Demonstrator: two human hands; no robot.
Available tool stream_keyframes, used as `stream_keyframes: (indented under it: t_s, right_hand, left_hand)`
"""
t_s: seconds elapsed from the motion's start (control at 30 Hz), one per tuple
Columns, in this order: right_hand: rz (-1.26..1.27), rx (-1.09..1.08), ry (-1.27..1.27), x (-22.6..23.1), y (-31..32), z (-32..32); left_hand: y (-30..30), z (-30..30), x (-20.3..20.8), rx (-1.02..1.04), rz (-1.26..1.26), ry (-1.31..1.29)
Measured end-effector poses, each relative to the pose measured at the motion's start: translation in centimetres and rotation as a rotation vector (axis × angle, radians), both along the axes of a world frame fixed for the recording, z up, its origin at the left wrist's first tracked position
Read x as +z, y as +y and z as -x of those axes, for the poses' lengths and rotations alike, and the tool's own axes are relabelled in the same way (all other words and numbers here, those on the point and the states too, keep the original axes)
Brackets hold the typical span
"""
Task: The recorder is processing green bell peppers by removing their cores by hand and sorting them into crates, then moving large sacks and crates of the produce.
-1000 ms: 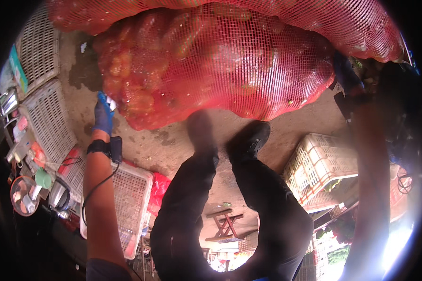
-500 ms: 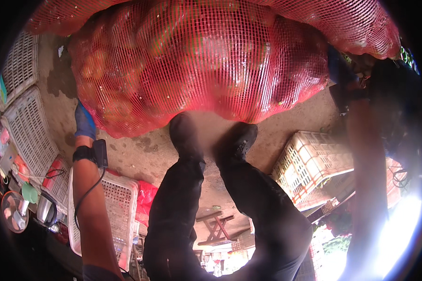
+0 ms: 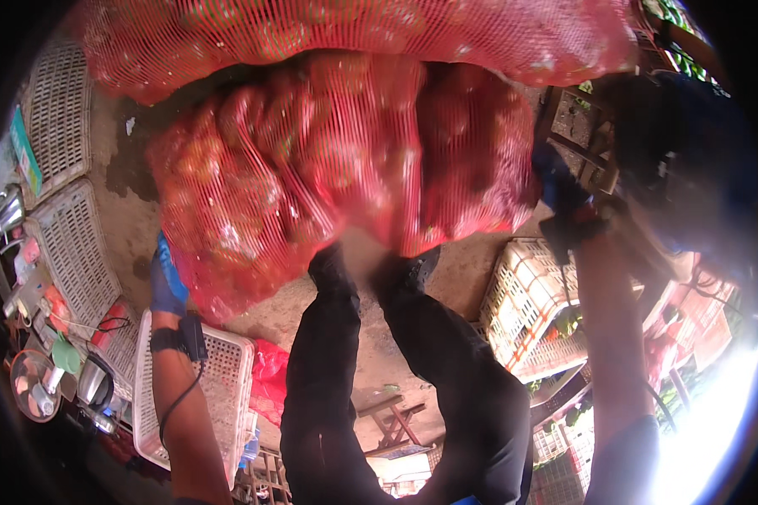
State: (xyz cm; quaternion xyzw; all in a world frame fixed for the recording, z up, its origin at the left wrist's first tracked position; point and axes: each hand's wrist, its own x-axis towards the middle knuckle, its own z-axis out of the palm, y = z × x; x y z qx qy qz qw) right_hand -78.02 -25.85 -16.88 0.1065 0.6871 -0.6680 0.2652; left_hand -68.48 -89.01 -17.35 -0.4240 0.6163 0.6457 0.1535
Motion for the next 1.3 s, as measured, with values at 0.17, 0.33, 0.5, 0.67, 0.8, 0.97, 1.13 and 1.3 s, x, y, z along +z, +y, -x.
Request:
stream_keyframes:
  t_s: [0.17,0.33,0.5,0.67,0.8,0.97,1.13,1.3]
  right_hand:
    - [-0.067,-0.113,-0.132,-1.5,2.9,-7.9]
    - [-0.126,-0.05,-0.146,3.0,1.2,-13.1]
    - [-0.437,-0.185,0.081,8.0,3.4,-17.5]
    - [-1.111,0.326,0.699,20.0,-2.0,-15.0]
    - [-0.254,-0.819,-0.177,23.4,-2.6,-25.0]
    - [-0.168,-1.085,-0.205,32.6,-5.6,-31.6]
    - [-0.187,-1.324,-0.204,35.0,-8.3,-40.9]
    - [-0.468,-1.364,-0.216,35.5,-12.6,-51.0]
  left_hand:
    - [-2.3,-5.2,1.8,-0.135,-0.199,-0.105]
    - [-0.8,-3.6,6.7,-0.186,-0.228,-0.204]
    - [3.1,4.6,11.2,-0.66,-0.091,-0.014]
    - [1.6,11.6,18.5,-0.557,-0.255,-0.038]
    - [7.7,14.6,23.6,-0.627,-0.316,-0.001]
    - [14.9,18.0,29.8,-0.794,-0.216,0.033]
    - [22.5,18.6,32.0,-1.179,-0.008,0.182]
    - [33.7,16.3,32.7,-1.322,-0.102,-0.002]
